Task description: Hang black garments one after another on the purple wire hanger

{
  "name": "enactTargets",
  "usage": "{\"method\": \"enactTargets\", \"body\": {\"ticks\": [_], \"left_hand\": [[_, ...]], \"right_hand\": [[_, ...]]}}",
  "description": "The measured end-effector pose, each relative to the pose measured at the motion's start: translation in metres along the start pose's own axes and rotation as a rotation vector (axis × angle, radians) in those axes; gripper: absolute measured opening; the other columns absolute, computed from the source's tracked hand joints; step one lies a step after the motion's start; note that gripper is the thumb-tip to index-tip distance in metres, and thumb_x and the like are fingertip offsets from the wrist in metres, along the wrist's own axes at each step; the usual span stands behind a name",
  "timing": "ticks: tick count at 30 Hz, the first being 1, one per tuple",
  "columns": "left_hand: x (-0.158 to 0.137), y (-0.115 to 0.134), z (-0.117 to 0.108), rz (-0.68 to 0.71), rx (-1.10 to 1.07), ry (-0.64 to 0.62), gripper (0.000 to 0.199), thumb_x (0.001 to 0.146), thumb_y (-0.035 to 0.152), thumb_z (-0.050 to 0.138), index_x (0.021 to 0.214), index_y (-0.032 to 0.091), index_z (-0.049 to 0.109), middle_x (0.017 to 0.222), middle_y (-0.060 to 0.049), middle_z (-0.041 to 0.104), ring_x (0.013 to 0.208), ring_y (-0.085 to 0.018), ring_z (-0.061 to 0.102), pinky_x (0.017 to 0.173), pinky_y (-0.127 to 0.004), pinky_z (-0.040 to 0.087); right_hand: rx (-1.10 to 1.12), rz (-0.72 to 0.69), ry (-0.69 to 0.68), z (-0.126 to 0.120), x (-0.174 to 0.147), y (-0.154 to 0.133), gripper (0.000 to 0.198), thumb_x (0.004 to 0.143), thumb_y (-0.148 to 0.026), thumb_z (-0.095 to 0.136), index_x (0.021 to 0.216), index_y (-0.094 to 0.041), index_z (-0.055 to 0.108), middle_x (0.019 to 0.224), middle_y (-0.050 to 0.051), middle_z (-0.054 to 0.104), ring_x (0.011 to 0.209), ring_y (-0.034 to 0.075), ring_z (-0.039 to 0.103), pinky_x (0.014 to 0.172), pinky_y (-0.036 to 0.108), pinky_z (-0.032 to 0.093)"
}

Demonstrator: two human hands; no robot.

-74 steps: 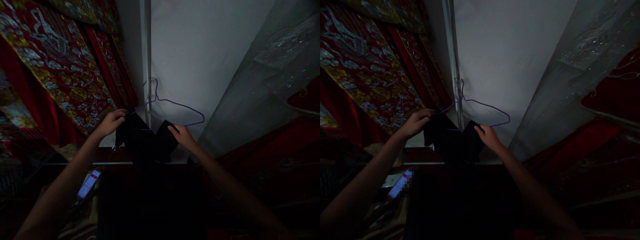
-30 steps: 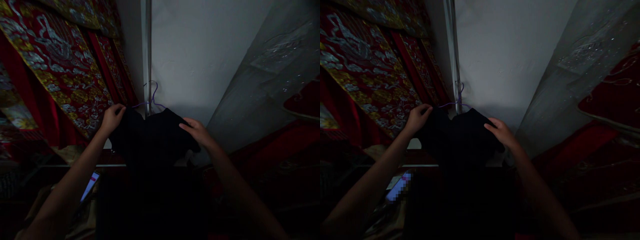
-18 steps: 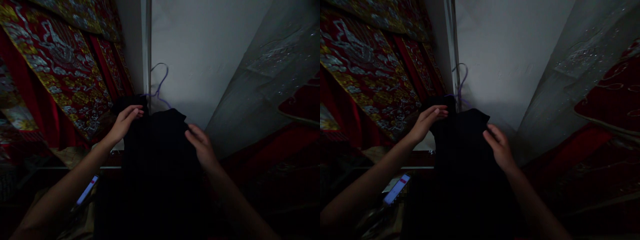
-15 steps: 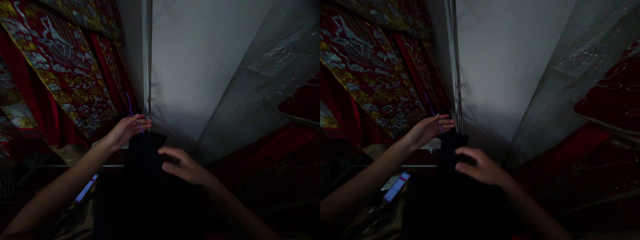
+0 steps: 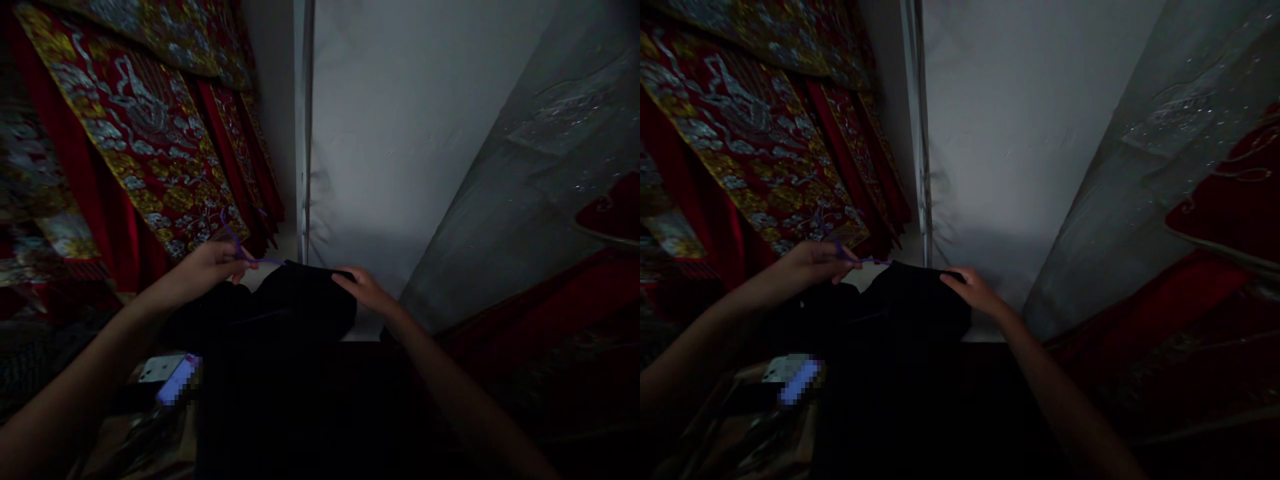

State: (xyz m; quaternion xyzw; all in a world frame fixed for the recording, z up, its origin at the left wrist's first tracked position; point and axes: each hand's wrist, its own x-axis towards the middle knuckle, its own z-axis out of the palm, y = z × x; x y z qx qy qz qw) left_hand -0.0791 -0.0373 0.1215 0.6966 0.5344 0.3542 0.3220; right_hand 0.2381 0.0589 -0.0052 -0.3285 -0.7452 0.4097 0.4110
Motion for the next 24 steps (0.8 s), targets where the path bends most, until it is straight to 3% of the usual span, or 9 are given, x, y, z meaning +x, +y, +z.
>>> {"method": "enactTargets", "body": {"ticks": [2,6,11,13,14,16,18,20,24], "left_hand": [[0.013,-0.002,-0.003,0.041,-0.026,0.134,0.026,0.071,0.043,0.078,0.08,0.018,0.075,0.067,-0.002,0.069,0.061,-0.015,0.06,0.055,-0.023,0.046],[0.036,-0.011,0.0,0.134,-0.12,0.296,0.039,0.07,0.041,0.08,0.1,0.017,0.075,0.103,-0.01,0.076,0.093,-0.024,0.069,0.078,-0.033,0.055],[0.036,-0.02,0.012,0.528,-0.082,0.87,0.025,0.087,0.03,0.063,0.11,0.022,0.069,0.116,-0.004,0.069,0.112,-0.023,0.063,0.098,-0.04,0.05],[0.027,-0.025,0.02,0.647,0.061,0.929,0.018,0.091,0.025,0.058,0.104,0.024,0.07,0.106,-0.001,0.069,0.107,-0.02,0.063,0.098,-0.039,0.049],[0.024,-0.028,0.025,0.671,0.141,0.848,0.017,0.092,0.024,0.056,0.102,0.024,0.071,0.1,-0.001,0.069,0.102,-0.02,0.064,0.096,-0.038,0.049],[0.021,-0.039,0.039,0.626,0.281,0.535,0.022,0.093,0.025,0.055,0.109,0.025,0.07,0.095,-0.002,0.07,0.092,-0.019,0.066,0.089,-0.035,0.05],[0.026,-0.055,0.058,0.475,0.37,0.223,0.037,0.094,0.027,0.052,0.13,0.026,0.062,0.099,-0.004,0.072,0.088,-0.019,0.068,0.083,-0.033,0.05],[0.036,-0.076,0.08,0.287,0.426,0.027,0.046,0.095,0.027,0.049,0.141,0.025,0.053,0.099,-0.005,0.073,0.085,-0.021,0.069,0.076,-0.031,0.049],[0.048,-0.117,0.124,0.079,0.442,-0.215,0.028,0.092,0.034,0.055,0.11,0.02,0.071,0.09,-0.008,0.074,0.077,-0.022,0.068,0.067,-0.029,0.045]], "right_hand": [[0.203,0.103,0.062,-0.001,0.004,-0.006,0.041,0.079,-0.062,0.069,0.086,-0.021,0.072,0.083,0.003,0.073,0.079,0.021,0.068,0.077,0.034,0.055],[0.566,0.21,0.166,-0.013,0.023,-0.026,0.041,0.067,-0.048,0.083,0.097,-0.023,0.068,0.081,0.0,0.073,0.07,0.017,0.068,0.068,0.028,0.054],[0.54,0.214,0.227,-0.043,0.059,-0.045,0.03,0.074,-0.045,0.071,0.093,-0.022,0.067,0.083,0.004,0.074,0.077,0.023,0.071,0.075,0.037,0.058],[0.483,0.219,0.285,-0.054,0.069,-0.045,0.031,0.076,-0.05,0.066,0.09,-0.022,0.067,0.081,0.006,0.074,0.08,0.026,0.071,0.077,0.041,0.058],[0.462,0.221,0.308,-0.058,0.07,-0.043,0.033,0.076,-0.053,0.064,0.089,-0.022,0.067,0.081,0.006,0.074,0.081,0.027,0.071,0.078,0.043,0.058],[0.441,0.209,0.354,-0.064,0.067,-0.037,0.036,0.077,-0.056,0.062,0.089,-0.022,0.067,0.081,0.007,0.074,0.085,0.028,0.071,0.082,0.044,0.057],[0.436,0.197,0.399,-0.064,0.055,-0.029,0.037,0.077,-0.057,0.062,0.088,-0.023,0.068,0.081,0.007,0.074,0.086,0.028,0.071,0.084,0.045,0.056],[0.434,0.206,0.424,-0.062,0.038,-0.019,0.036,0.077,-0.057,0.061,0.086,-0.023,0.068,0.081,0.007,0.074,0.087,0.029,0.071,0.084,0.045,0.057],[0.424,0.175,0.579,-0.061,0.013,0.007,0.032,0.074,-0.047,0.068,0.095,-0.023,0.068,0.096,0.005,0.075,0.095,0.027,0.07,0.088,0.042,0.055]]}}
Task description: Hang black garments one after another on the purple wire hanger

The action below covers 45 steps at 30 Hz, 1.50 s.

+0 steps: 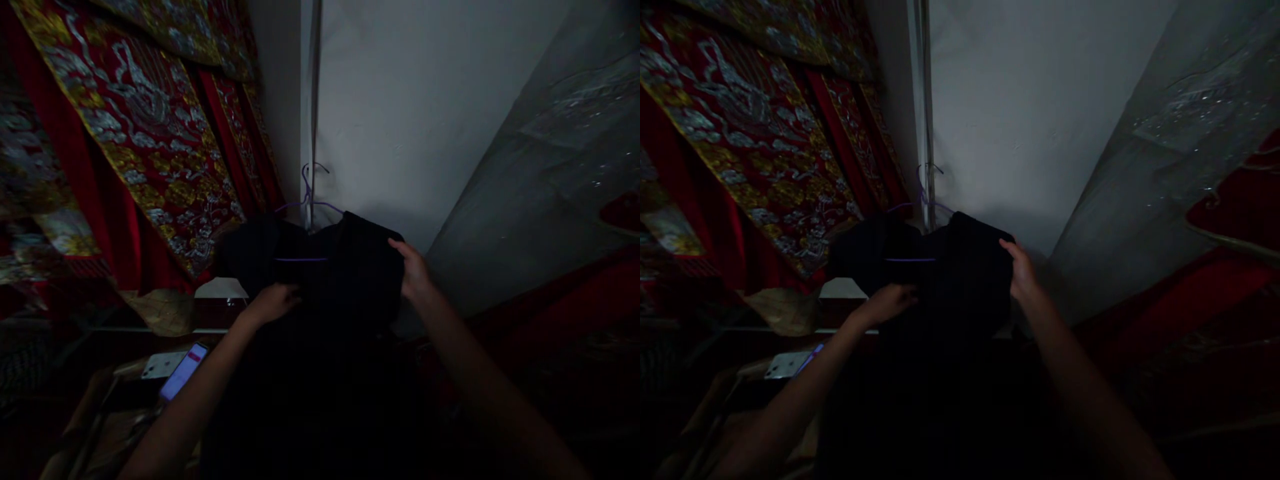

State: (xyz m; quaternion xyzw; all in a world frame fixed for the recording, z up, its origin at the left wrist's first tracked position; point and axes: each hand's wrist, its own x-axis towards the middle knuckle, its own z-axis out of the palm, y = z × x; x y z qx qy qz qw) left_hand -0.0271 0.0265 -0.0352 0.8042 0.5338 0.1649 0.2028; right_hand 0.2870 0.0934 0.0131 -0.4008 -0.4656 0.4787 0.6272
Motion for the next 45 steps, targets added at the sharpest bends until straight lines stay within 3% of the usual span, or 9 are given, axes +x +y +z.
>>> {"method": "enactTargets", "body": {"ticks": [2,6,9,12,16,20,33,39,45], "left_hand": [[-0.002,-0.004,0.024,-0.002,-0.088,0.009,0.027,0.092,0.041,0.055,0.093,0.019,0.071,0.082,-0.005,0.072,0.074,-0.019,0.065,0.066,-0.028,0.043],[-0.021,0.003,0.068,-0.036,-0.193,0.252,0.021,0.089,0.035,0.057,0.075,0.019,0.06,0.072,0.0,0.063,0.077,-0.018,0.06,0.076,-0.029,0.043],[-0.035,0.014,0.093,-0.068,-0.296,0.425,0.014,0.086,0.029,0.058,0.076,0.02,0.055,0.079,-0.001,0.06,0.081,-0.018,0.058,0.076,-0.029,0.044],[-0.045,0.025,0.106,-0.076,-0.42,0.477,0.011,0.088,0.029,0.059,0.083,0.021,0.053,0.081,0.0,0.06,0.077,-0.017,0.058,0.072,-0.028,0.045],[-0.056,0.038,0.111,-0.035,-0.587,0.478,0.019,0.091,0.023,0.054,0.11,0.022,0.055,0.095,-0.004,0.064,0.09,-0.019,0.063,0.084,-0.032,0.049],[-0.064,0.045,0.116,-0.044,-0.698,0.552,0.056,0.094,0.023,0.051,0.147,0.023,0.031,0.103,-0.006,0.061,0.096,-0.018,0.064,0.091,-0.034,0.05],[-0.062,0.052,0.131,-0.074,-0.683,0.6,0.073,0.096,0.022,0.048,0.158,0.025,0.01,0.101,-0.005,0.065,0.097,-0.017,0.068,0.094,-0.033,0.051],[-0.061,0.053,0.145,-0.201,-0.61,0.649,0.055,0.09,0.017,0.051,0.143,0.023,0.04,0.113,-0.01,0.067,0.105,-0.022,0.068,0.094,-0.037,0.052],[-0.062,0.057,0.146,-0.118,-0.556,0.672,0.019,0.094,0.021,0.048,0.108,0.023,0.06,0.106,-0.01,0.069,0.103,-0.025,0.067,0.093,-0.042,0.052]], "right_hand": [[-0.038,-0.125,0.113,-0.01,0.001,0.011,0.037,0.073,-0.044,0.07,0.103,-0.023,0.067,0.109,0.005,0.073,0.105,0.025,0.067,0.095,0.041,0.051],[-0.262,-0.384,0.355,-0.019,-0.022,0.04,0.044,0.081,-0.049,0.065,0.114,-0.021,0.061,0.125,0.01,0.064,0.12,0.023,0.057,0.104,0.042,0.043],[-0.26,-0.301,0.476,0.0,-0.08,0.078,0.04,0.083,-0.051,0.063,0.108,-0.021,0.061,0.116,0.009,0.065,0.111,0.023,0.06,0.099,0.04,0.047],[-0.189,0.062,0.14,0.037,-0.146,0.116,0.039,0.081,-0.058,0.063,0.093,-0.02,0.063,0.09,0.007,0.068,0.087,0.024,0.066,0.08,0.037,0.053],[-0.268,0.076,-0.122,0.075,-0.187,0.136,0.034,0.086,-0.055,0.061,0.085,-0.021,0.059,0.083,0.006,0.066,0.082,0.023,0.065,0.076,0.034,0.051],[-0.451,-0.039,-0.141,0.079,-0.183,0.129,0.028,0.091,-0.05,0.057,0.084,-0.023,0.054,0.079,0.003,0.063,0.077,0.02,0.061,0.073,0.032,0.048],[-0.576,0.013,-0.424,0.062,-0.155,0.105,0.03,0.095,-0.047,0.052,0.077,-0.022,0.055,0.067,-0.002,0.059,0.063,0.015,0.056,0.059,0.025,0.041],[-0.489,0.036,-0.376,0.063,-0.16,0.114,0.029,0.089,-0.039,0.056,0.066,-0.021,0.056,0.058,-0.002,0.055,0.056,0.015,0.053,0.054,0.026,0.038],[-0.468,0.031,-0.323,0.059,-0.162,0.116,0.026,0.09,-0.047,0.06,0.081,-0.023,0.055,0.064,-0.002,0.057,0.059,0.016,0.056,0.056,0.026,0.04]]}}
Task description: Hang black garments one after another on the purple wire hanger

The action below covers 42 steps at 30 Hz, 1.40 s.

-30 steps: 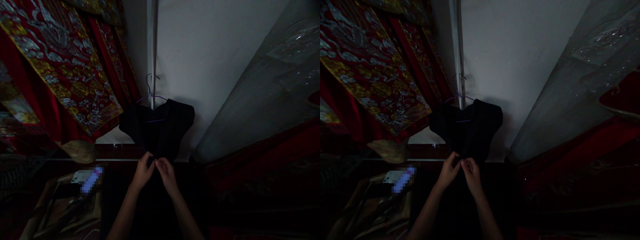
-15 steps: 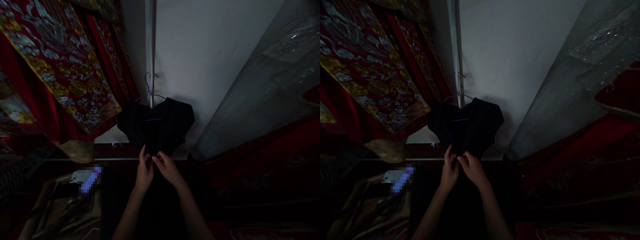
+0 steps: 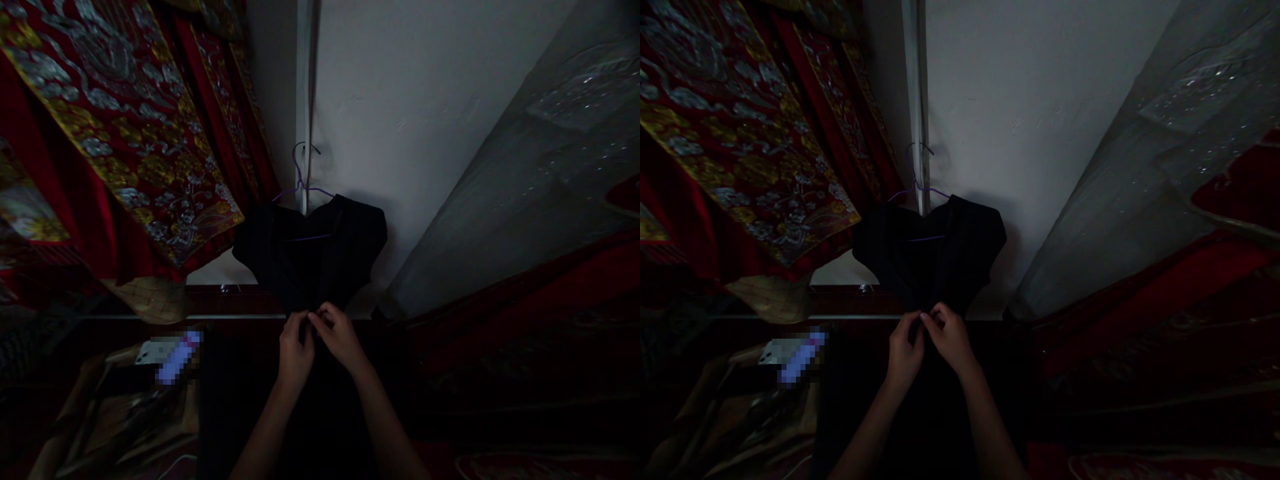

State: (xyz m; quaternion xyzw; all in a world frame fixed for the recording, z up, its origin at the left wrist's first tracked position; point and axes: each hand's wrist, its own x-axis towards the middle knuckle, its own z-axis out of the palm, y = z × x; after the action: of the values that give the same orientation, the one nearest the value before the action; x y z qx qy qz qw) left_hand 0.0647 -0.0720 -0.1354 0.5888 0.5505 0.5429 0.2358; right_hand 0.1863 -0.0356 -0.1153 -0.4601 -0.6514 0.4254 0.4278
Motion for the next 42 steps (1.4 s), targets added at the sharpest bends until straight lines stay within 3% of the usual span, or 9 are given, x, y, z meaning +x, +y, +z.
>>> {"method": "enactTargets", "body": {"ticks": [4,10,17,21,28,32,35,37,42], "left_hand": [[0.002,-0.001,-0.003,0.014,0.002,0.02,0.017,0.094,0.022,0.049,0.104,0.023,0.063,0.1,-0.009,0.069,0.098,-0.025,0.067,0.09,-0.041,0.052],[0.0,-0.008,-0.002,0.073,0.003,0.044,0.016,0.094,0.02,0.052,0.102,0.021,0.066,0.095,-0.007,0.069,0.093,-0.023,0.067,0.085,-0.037,0.052],[0.003,-0.014,-0.003,0.139,0.007,0.059,0.015,0.09,0.011,0.052,0.093,0.019,0.064,0.088,-0.004,0.067,0.086,-0.019,0.065,0.079,-0.03,0.05],[0.01,-0.02,0.001,0.101,0.026,0.014,0.012,0.088,0.011,0.053,0.089,0.019,0.062,0.085,-0.004,0.067,0.083,-0.019,0.066,0.076,-0.03,0.049],[0.028,-0.032,0.006,0.089,0.142,-0.22,0.017,0.083,0.004,0.053,0.082,0.018,0.062,0.081,-0.004,0.067,0.078,-0.019,0.066,0.072,-0.029,0.048],[0.064,-0.001,-0.021,0.122,0.198,-0.393,0.021,0.083,0.003,0.056,0.09,0.018,0.068,0.085,-0.005,0.071,0.08,-0.02,0.069,0.074,-0.03,0.051],[0.107,0.049,-0.049,0.31,0.103,-0.228,0.037,0.091,0.013,0.058,0.127,0.021,0.061,0.104,-0.006,0.072,0.095,-0.019,0.068,0.088,-0.033,0.052],[0.136,0.082,-0.062,0.469,0.082,-0.083,0.042,0.095,0.017,0.055,0.136,0.021,0.054,0.102,-0.005,0.07,0.091,-0.017,0.066,0.088,-0.032,0.051],[0.175,0.123,-0.068,0.717,0.246,-0.056,0.016,0.097,0.02,0.055,0.107,0.018,0.068,0.096,-0.005,0.069,0.089,-0.017,0.064,0.082,-0.029,0.05]], "right_hand": [[-0.004,-0.041,-0.03,-0.002,-0.003,-0.001,0.024,0.094,-0.043,0.055,0.082,-0.022,0.057,0.069,-0.002,0.058,0.062,0.015,0.057,0.058,0.026,0.041],[0.106,0.051,-0.077,-0.002,-0.003,0.002,0.027,0.092,-0.044,0.056,0.081,-0.02,0.06,0.056,-0.004,0.053,0.052,0.012,0.051,0.055,0.025,0.038],[0.392,0.292,0.007,0.007,0.013,-0.01,0.028,0.07,-0.043,0.063,0.06,-0.017,0.059,0.041,-0.005,0.045,0.037,0.007,0.036,0.041,0.022,0.023],[0.56,0.275,0.124,-0.004,0.058,-0.049,0.026,0.062,-0.04,0.066,0.055,-0.015,0.061,0.036,-0.007,0.038,0.033,0.003,0.026,0.038,0.02,0.014],[0.649,-0.058,0.216,-0.033,0.133,-0.147,0.017,0.068,-0.026,0.063,0.057,-0.014,0.062,0.04,-0.006,0.042,0.034,0.002,0.029,0.036,0.018,0.013],[0.654,-0.127,0.217,-0.027,0.124,-0.151,0.019,0.075,-0.028,0.061,0.061,-0.016,0.06,0.041,-0.007,0.043,0.035,0.003,0.03,0.036,0.018,0.016],[0.562,-0.164,0.222,-0.024,0.114,-0.14,0.02,0.078,-0.031,0.061,0.064,-0.018,0.059,0.044,-0.007,0.046,0.036,0.004,0.035,0.036,0.018,0.02],[0.485,-0.194,0.226,-0.027,0.11,-0.137,0.02,0.08,-0.031,0.06,0.065,-0.018,0.059,0.045,-0.006,0.047,0.037,0.005,0.037,0.037,0.018,0.023],[0.317,-0.306,0.201,-0.041,0.104,-0.144,0.021,0.084,-0.03,0.058,0.067,-0.019,0.06,0.047,-0.006,0.048,0.04,0.006,0.041,0.042,0.02,0.029]]}}
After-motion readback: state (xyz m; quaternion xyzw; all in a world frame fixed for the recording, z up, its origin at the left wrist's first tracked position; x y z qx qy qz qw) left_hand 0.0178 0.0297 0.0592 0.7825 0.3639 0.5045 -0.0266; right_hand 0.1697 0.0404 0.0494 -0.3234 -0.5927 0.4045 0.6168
